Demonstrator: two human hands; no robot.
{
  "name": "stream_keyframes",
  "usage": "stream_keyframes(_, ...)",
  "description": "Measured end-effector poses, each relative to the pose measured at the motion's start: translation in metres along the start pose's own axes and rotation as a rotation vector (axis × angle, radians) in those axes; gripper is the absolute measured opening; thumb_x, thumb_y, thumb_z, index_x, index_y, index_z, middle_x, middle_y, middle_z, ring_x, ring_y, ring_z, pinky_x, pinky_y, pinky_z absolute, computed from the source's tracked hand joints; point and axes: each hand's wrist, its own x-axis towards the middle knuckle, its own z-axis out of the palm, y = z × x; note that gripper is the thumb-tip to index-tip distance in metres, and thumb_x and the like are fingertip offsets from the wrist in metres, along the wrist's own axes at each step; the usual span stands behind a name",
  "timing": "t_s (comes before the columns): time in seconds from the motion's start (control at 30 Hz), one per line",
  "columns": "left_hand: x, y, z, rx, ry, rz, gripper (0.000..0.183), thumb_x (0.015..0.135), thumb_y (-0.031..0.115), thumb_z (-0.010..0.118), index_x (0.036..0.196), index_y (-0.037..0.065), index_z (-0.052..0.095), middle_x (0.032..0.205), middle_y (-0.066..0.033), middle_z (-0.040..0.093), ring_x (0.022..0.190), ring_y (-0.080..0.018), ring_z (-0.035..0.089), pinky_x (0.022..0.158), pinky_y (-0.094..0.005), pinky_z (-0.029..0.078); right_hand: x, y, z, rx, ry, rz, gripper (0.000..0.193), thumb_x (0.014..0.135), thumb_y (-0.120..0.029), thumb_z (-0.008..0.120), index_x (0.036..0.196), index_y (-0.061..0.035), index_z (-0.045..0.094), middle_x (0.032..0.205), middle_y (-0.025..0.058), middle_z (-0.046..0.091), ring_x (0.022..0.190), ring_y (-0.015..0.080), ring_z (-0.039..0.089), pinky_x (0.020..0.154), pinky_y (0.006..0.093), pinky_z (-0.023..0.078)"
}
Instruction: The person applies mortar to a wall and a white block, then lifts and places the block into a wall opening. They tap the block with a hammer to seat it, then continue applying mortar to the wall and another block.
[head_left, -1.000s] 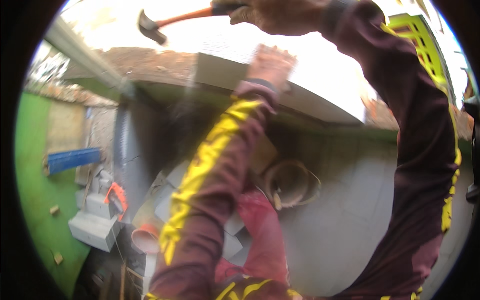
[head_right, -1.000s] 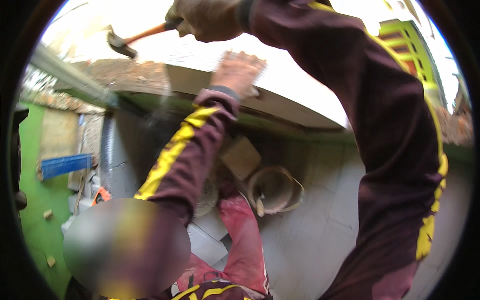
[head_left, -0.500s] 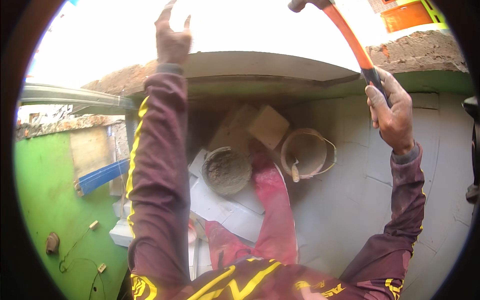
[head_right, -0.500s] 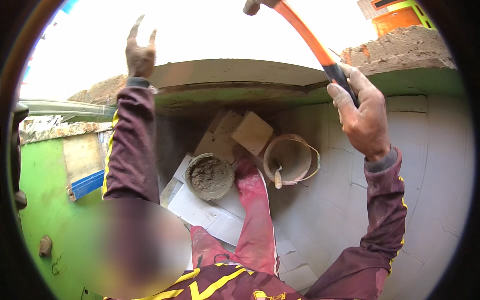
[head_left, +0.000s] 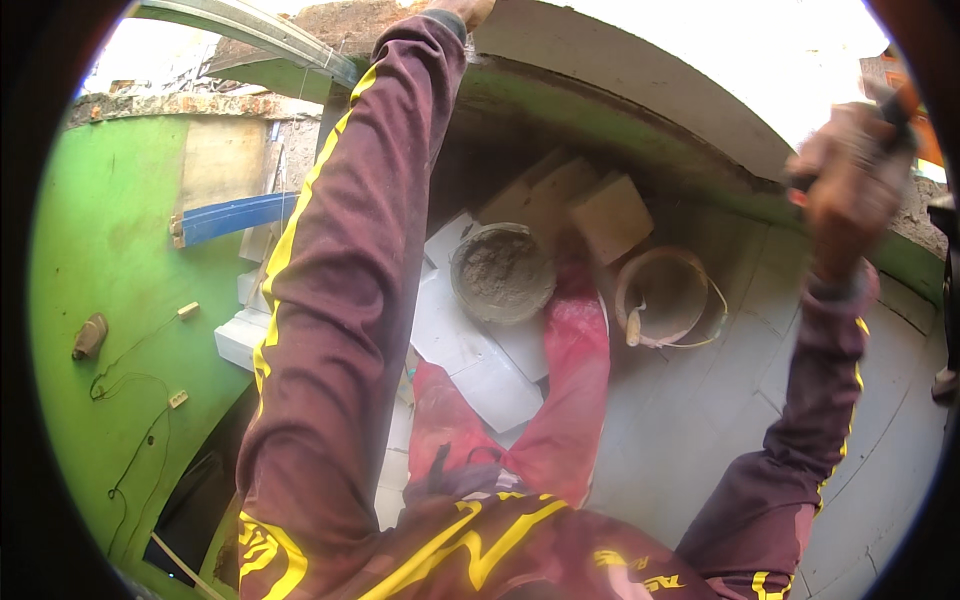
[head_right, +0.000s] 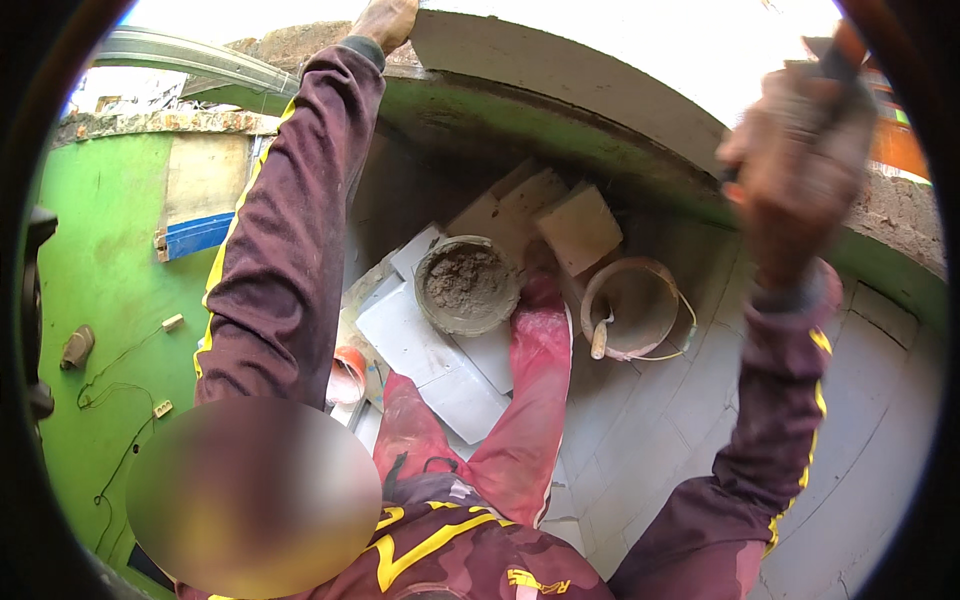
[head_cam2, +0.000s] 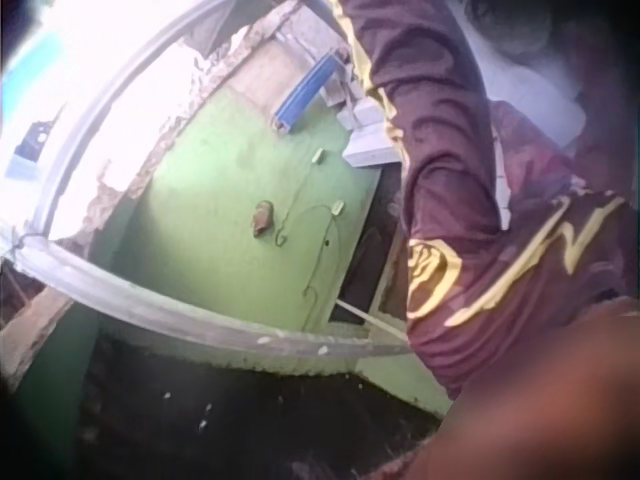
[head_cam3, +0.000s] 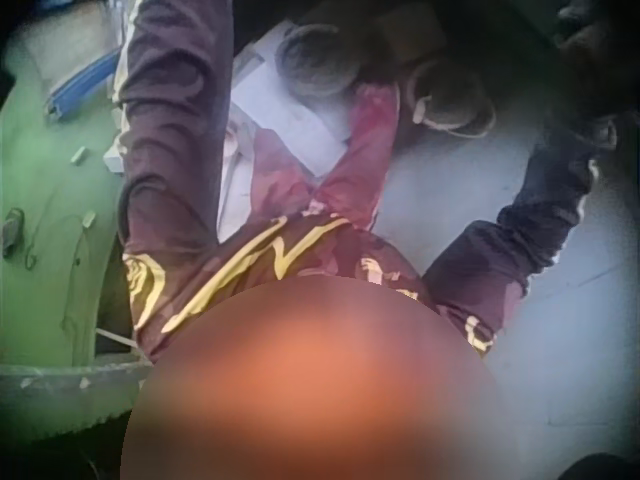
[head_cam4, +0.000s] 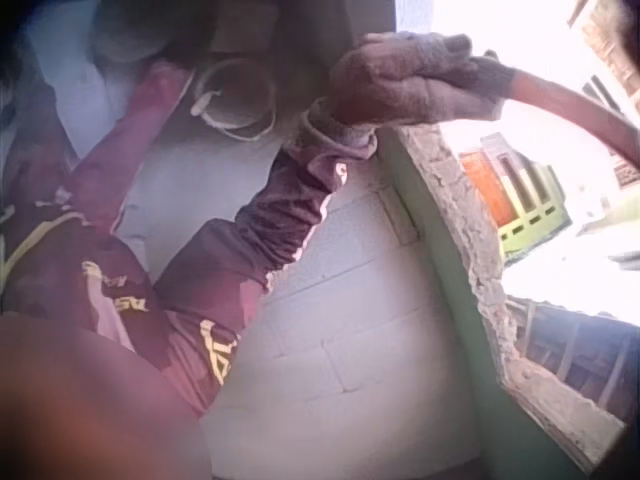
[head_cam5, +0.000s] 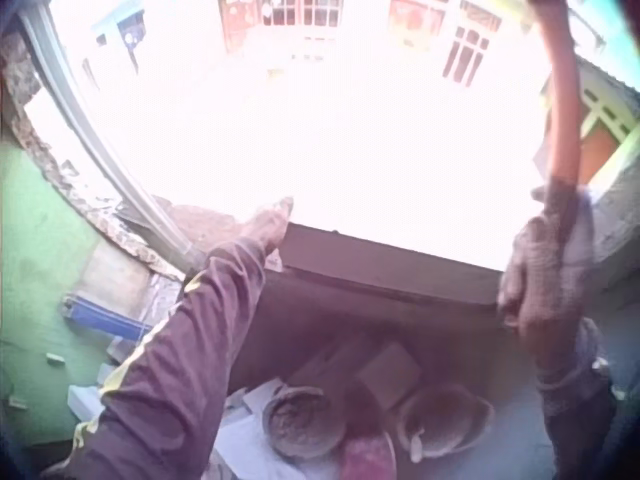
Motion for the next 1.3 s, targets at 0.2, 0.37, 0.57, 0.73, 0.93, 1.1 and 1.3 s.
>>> stream_keyframes(0.2, -0.025, 0.020, -0.009, -0.160, 0.054, -0.027, 0.069, 0.108, 0.048, 0.026, 0.144, -0.007, 0.045, 0.147, -0.0314, 0.046, 0.141, -0.0421, 0.041, 0.118, -0.0426, 0.031, -0.037, 0.070, -0.005, -0.305, -0.452, 0.322, 0.031, 0.103, -0.017, 0.056, 0.126, 0.0038, 0.058, 0.075, -0.0006, 0.054, 0.058, 0.0069, 0.049, 0.052, 0.0246, 0.042)
stream_keyframes(0.37, -0.019, 0.015, -0.013, -0.053, 0.016, 0.197, 0.069, 0.107, 0.048, 0.030, 0.141, -0.010, 0.048, 0.149, -0.0317, 0.044, 0.142, -0.0411, 0.041, 0.118, -0.0411, 0.032, -0.013, 0.024, -0.024, -0.016, -0.129, 0.143, 0.029, 0.105, -0.019, 0.053, 0.125, 0.0026, 0.057, 0.077, 0.0005, 0.051, 0.057, 0.0065, 0.046, 0.050, 0.0208, 0.041)
stream_keyframes(0.57, -0.013, 0.007, 0.001, -0.237, 0.101, 0.122, 0.067, 0.108, 0.047, 0.031, 0.141, -0.009, 0.049, 0.148, -0.0286, 0.047, 0.141, -0.0393, 0.042, 0.119, -0.0416, 0.031, -0.011, 0.041, 0.022, -0.279, -0.167, 0.244, 0.021, 0.104, -0.018, 0.053, 0.110, 0.0015, 0.056, 0.078, 0.0140, 0.061, 0.068, 0.0240, 0.062, 0.063, 0.0359, 0.051)
stream_keyframes(0.73, 0.035, -0.033, 0.004, 0.465, 0.001, 0.170, 0.057, 0.106, 0.037, 0.037, 0.149, 0.000, 0.041, 0.149, -0.0242, 0.047, 0.133, -0.0388, 0.050, 0.111, -0.0416, 0.043, -0.048, 0.065, -0.009, -0.339, -0.374, 0.393, 0.022, 0.101, -0.018, 0.059, 0.112, 0.0017, 0.059, 0.076, 0.0080, 0.058, 0.065, 0.0162, 0.054, 0.062, 0.0328, 0.045)
stream_keyframes(0.93, 0.037, -0.049, 0.002, -0.184, 0.148, 0.270, 0.059, 0.107, 0.039, 0.046, 0.153, 0.003, 0.038, 0.138, -0.0206, 0.057, 0.125, -0.0296, 0.058, 0.087, -0.0372, 0.059, -0.041, 0.000, -0.085, -0.144, 0.042, 0.159, 0.025, 0.103, -0.014, 0.056, 0.122, 0.0016, 0.058, 0.070, -0.0027, 0.050, 0.050, 0.0029, 0.045, 0.042, 0.0190, 0.036)
stream_keyframes(1.1, -0.013, -0.005, -0.002, -0.461, 0.114, 0.144, 0.061, 0.106, 0.049, 0.039, 0.148, 0.005, 0.046, 0.144, -0.0196, 0.052, 0.132, -0.0305, 0.051, 0.105, -0.0395, 0.045, -0.054, 0.041, -0.093, -0.096, 0.232, -0.071, 0.024, 0.105, -0.022, 0.056, 0.113, 0.0001, 0.057, 0.067, 0.0006, 0.053, 0.051, 0.0080, 0.051, 0.045, 0.0259, 0.044)
stream_keyframes(1.3, -0.013, 0.001, -0.007, -0.619, 0.064, -0.107, 0.061, 0.101, 0.053, 0.052, 0.144, 0.010, 0.050, 0.122, -0.0104, 0.063, 0.100, -0.0211, 0.065, 0.081, -0.0361, 0.060, -0.098, 0.105, -0.098, -0.472, -0.101, 0.494, 0.025, 0.099, -0.024, 0.062, 0.108, -0.0001, 0.059, 0.080, 0.0156, 0.066, 0.069, 0.0235, 0.064, 0.067, 0.0383, 0.052)
